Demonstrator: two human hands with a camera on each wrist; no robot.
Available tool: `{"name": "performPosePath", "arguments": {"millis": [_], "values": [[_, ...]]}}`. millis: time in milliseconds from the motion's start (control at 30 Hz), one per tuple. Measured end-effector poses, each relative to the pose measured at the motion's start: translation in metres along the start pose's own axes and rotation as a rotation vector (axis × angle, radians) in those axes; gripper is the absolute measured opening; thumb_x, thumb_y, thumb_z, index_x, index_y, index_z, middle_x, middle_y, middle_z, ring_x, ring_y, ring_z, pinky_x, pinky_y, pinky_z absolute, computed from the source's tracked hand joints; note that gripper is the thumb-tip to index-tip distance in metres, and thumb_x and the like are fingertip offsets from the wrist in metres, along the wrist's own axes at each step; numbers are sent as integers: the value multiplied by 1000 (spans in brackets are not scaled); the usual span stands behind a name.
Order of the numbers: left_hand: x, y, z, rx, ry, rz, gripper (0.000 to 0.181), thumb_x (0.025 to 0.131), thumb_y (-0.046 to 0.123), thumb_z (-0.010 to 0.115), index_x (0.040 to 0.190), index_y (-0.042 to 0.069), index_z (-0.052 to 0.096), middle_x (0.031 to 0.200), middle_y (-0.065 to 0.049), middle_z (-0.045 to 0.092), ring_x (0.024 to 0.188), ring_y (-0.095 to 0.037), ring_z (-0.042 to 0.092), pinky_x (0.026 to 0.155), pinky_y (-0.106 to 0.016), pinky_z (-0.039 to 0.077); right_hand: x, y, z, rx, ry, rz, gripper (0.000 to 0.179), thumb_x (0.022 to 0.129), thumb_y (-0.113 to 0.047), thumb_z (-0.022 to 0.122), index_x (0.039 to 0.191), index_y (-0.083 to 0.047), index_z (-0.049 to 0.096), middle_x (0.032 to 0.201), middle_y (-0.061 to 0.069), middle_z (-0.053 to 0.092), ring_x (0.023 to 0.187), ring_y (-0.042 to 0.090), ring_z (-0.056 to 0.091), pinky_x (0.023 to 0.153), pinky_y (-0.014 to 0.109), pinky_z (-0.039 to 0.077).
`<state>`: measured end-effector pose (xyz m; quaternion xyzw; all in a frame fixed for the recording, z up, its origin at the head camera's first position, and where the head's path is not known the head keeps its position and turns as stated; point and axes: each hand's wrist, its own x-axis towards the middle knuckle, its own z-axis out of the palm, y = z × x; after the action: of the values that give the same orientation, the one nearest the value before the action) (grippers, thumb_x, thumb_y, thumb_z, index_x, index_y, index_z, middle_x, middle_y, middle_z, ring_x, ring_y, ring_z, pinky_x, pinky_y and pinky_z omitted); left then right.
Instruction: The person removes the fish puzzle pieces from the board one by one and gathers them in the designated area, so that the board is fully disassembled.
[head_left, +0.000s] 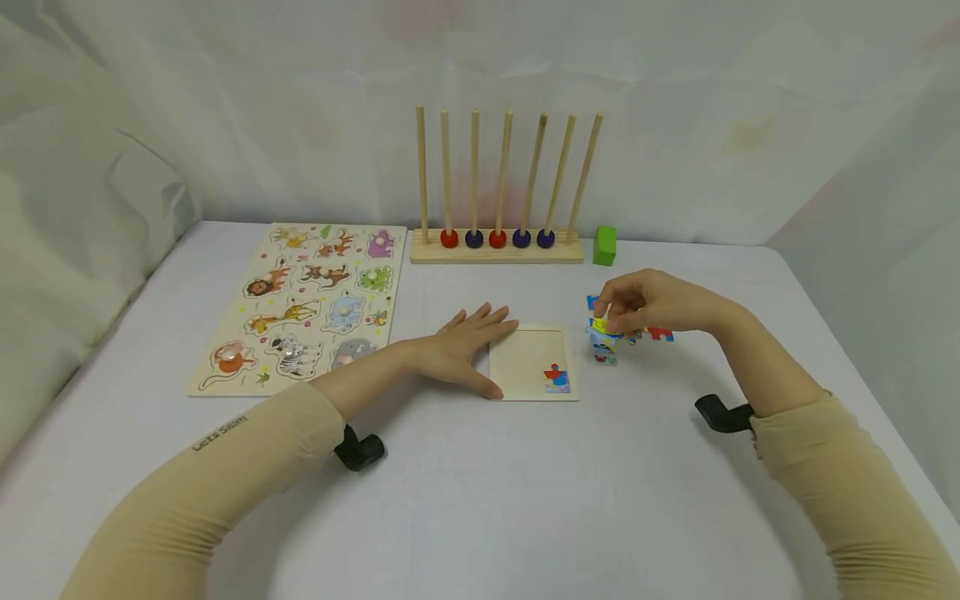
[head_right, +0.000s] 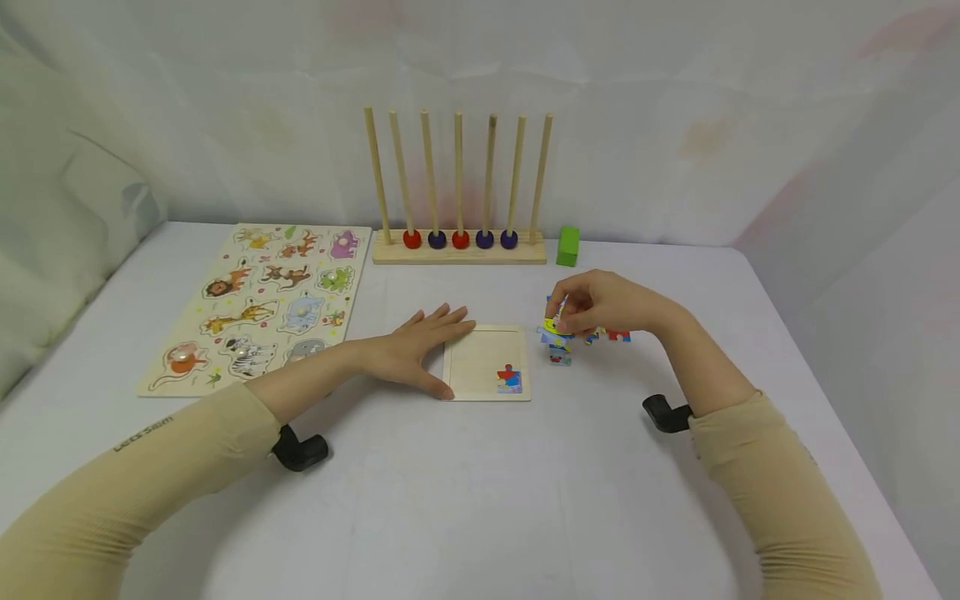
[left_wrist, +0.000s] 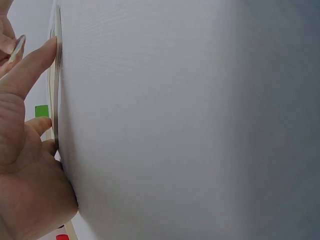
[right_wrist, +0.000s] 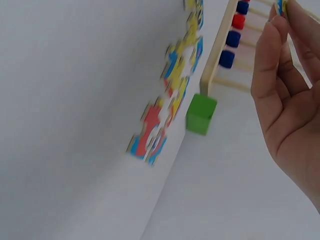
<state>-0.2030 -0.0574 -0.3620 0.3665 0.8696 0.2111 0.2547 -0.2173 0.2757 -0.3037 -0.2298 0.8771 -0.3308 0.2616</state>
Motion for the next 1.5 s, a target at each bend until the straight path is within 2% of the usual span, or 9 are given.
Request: {"name": "performPosePath", "arguments": {"millis": [133,267,467,633,833,1167,1500], "values": [[0,0,0,-1,-1,0,104,81,50,75,160,18,16,170,-5,0,158,-29,-9,126,-56,-6,-7,13,-5,11,-31,38,12,92,-17,68,103,-12,66,79,13,64,70,28,60,64,33,52],[0,0,0,-2,-1,-1,104,81,50,75,160,18,16,170,-5,0,158,-29,-9,126,-55,-6,-13,23,-9,9,-51,79,13,92,-15,67,103,-10,66,76,10,63,69,28,59,66,32,51],[-1,0,-1,-2,0,0,104,81,51,75,160,18,15,170,-5,0,158,-29,-9,126,-55,-6,-17,33,-12,24,-76,150,16,89,-15,69,103,-7,67,78,12,67,77,21,66,75,29,56],[-1,0,0,5,3,0,104,81,51,75,160,19,16,170,-5,0,158,-28,-9,127,-55,-6,-19,37,-12,46,-93,160,15,88,-13,70,101,-7,68,78,15,68,80,23,67,76,30,57],[0,-1,0,10,0,-3,104,81,51,75,160,19,15,170,-5,0,158,-28,-9,127,-55,-6,-19,41,-9,33,-110,173,16,87,-14,71,102,-7,70,75,11,67,80,20,66,77,30,58],[0,0,0,4,0,-7,104,81,51,75,160,20,15,170,-4,-1,158,-27,-10,127,-54,-6,-16,42,-5,-15,-93,208,19,87,-18,73,103,-9,71,76,8,67,78,16,65,75,29,58],[1,-1,0,9,0,-8,104,81,51,75,160,19,16,170,-4,-1,158,-28,-9,126,-55,-5,-16,39,-4,-49,-76,219,16,87,-15,71,102,-9,72,75,6,66,79,16,66,73,28,59]]}}
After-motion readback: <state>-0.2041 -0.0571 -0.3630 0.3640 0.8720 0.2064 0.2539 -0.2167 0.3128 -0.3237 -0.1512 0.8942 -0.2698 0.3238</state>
